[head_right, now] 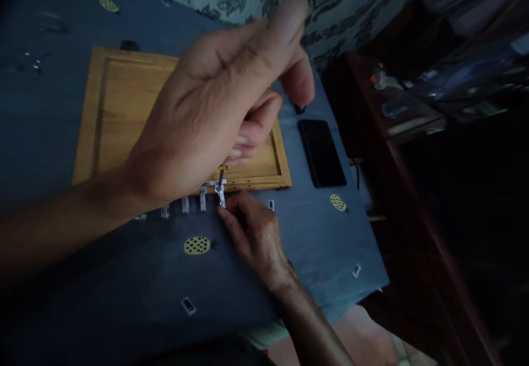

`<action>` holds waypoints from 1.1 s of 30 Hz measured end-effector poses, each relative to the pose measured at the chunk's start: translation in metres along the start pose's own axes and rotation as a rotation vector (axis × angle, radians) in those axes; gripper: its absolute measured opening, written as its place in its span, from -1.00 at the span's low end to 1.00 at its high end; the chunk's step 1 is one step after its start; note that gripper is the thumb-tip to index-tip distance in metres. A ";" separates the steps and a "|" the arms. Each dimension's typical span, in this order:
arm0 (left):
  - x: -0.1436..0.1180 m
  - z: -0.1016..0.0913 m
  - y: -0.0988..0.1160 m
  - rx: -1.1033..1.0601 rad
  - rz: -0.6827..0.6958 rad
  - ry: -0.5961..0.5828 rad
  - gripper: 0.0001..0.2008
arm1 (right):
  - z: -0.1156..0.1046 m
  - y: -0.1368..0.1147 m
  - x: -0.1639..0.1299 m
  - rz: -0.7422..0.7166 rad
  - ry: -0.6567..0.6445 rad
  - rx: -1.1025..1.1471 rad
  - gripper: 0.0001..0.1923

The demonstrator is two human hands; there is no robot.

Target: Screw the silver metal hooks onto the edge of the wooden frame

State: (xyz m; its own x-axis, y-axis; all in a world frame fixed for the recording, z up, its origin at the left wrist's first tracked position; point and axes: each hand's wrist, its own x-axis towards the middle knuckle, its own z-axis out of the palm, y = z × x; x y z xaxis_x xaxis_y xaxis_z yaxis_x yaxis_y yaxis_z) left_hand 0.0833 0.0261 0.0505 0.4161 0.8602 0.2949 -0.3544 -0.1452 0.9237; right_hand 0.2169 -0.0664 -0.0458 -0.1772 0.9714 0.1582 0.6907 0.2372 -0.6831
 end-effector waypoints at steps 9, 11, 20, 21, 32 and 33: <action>-0.003 -0.002 -0.009 -0.010 0.018 -0.024 -0.56 | 0.001 0.001 0.000 -0.027 0.006 0.022 -0.84; -0.004 -0.002 -0.012 -0.048 0.042 -0.032 -0.50 | 0.001 0.001 0.000 -0.030 0.010 0.024 -0.84; 0.004 0.000 -0.011 -0.172 -0.040 -0.211 -0.67 | 0.002 0.003 0.000 -0.032 0.006 0.035 -0.85; 0.006 0.001 -0.009 -0.165 -0.066 -0.229 -0.67 | 0.002 0.003 -0.001 -0.028 0.003 0.038 -0.85; 0.016 0.002 -0.013 -0.195 -0.122 -0.521 -0.74 | 0.000 0.003 0.000 -0.042 -0.008 0.039 -0.84; 0.016 0.002 -0.014 -0.192 -0.120 -0.538 -0.74 | 0.000 0.003 0.000 -0.045 -0.007 0.037 -0.85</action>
State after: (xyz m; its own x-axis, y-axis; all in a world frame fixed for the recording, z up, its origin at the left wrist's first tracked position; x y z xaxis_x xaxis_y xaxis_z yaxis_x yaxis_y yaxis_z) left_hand 0.0969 0.0411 0.0430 0.8117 0.4888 0.3198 -0.4029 0.0721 0.9124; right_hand 0.2193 -0.0661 -0.0477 -0.2127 0.9595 0.1847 0.6557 0.2803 -0.7011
